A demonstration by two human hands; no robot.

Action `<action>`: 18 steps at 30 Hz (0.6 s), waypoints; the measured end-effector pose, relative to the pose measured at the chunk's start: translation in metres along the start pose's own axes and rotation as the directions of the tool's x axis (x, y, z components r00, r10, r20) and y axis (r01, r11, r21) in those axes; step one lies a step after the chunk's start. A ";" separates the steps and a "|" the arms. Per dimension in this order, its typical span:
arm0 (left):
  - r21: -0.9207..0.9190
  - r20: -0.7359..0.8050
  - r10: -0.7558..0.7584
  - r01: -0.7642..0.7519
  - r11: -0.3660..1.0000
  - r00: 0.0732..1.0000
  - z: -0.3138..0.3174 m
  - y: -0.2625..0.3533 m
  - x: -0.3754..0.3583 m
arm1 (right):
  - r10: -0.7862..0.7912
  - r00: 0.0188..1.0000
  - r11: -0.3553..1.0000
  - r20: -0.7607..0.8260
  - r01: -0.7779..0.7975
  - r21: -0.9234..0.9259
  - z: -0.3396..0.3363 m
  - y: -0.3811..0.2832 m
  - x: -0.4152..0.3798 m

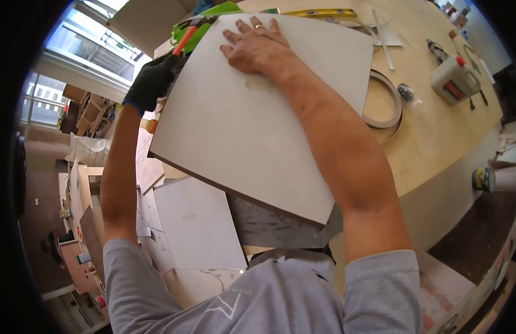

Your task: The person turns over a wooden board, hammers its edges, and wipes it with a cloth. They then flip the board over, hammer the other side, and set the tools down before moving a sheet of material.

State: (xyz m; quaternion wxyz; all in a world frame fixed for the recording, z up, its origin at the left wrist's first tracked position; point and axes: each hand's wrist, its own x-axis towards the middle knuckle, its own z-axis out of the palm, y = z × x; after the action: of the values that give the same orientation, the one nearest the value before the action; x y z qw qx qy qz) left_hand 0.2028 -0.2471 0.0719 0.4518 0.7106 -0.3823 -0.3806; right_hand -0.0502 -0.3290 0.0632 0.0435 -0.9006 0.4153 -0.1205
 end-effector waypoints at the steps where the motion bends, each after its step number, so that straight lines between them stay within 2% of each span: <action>1: -0.028 0.003 -0.007 0.008 1.000 1.000 -0.005 -0.002 0.000 | 0.001 1.000 1.000 0.005 -0.001 -0.002 0.002 0.001 0.000; 2: -0.058 0.004 -0.006 0.006 0.998 1.000 -0.009 -0.002 0.002 | 0.000 1.000 1.000 0.002 0.000 -0.007 0.001 0.001 0.002; 6: 0.122 -0.001 -0.046 0.046 0.991 0.999 0.002 0.016 -0.024 | 0.005 1.000 1.000 -0.003 -0.005 -0.006 0.003 0.001 0.003; 9: 0.024 -0.062 0.039 -0.037 0.999 0.997 0.006 0.014 -0.015 | 0.002 1.000 1.000 0.006 -0.002 -0.013 0.002 0.001 0.003; 10: 0.025 0.053 0.055 -0.056 0.998 0.997 0.000 0.014 -0.014 | -0.001 1.000 1.000 -0.004 0.001 -0.013 0.001 0.001 0.004; 13: 0.141 0.170 0.093 -0.118 0.983 0.981 -0.001 0.016 -0.017 | 0.006 1.000 1.000 -0.002 -0.006 0.015 0.004 -0.001 -0.001; 17: 0.003 -0.171 0.084 -0.085 0.996 0.982 0.013 0.025 -0.028 | 0.006 1.000 1.000 0.008 -0.006 0.014 -0.002 0.002 0.002; 18: 0.044 -0.140 0.085 -0.079 0.996 0.986 -0.001 0.024 -0.028 | 0.006 1.000 1.000 0.001 -0.006 0.013 -0.001 0.002 0.003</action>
State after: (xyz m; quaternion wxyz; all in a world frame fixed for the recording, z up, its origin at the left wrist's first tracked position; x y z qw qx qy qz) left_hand 0.1869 -0.2292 0.1002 0.4795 0.7280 -0.3852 -0.3028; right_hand -0.0502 -0.3326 0.0641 0.0498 -0.8992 0.4170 -0.1224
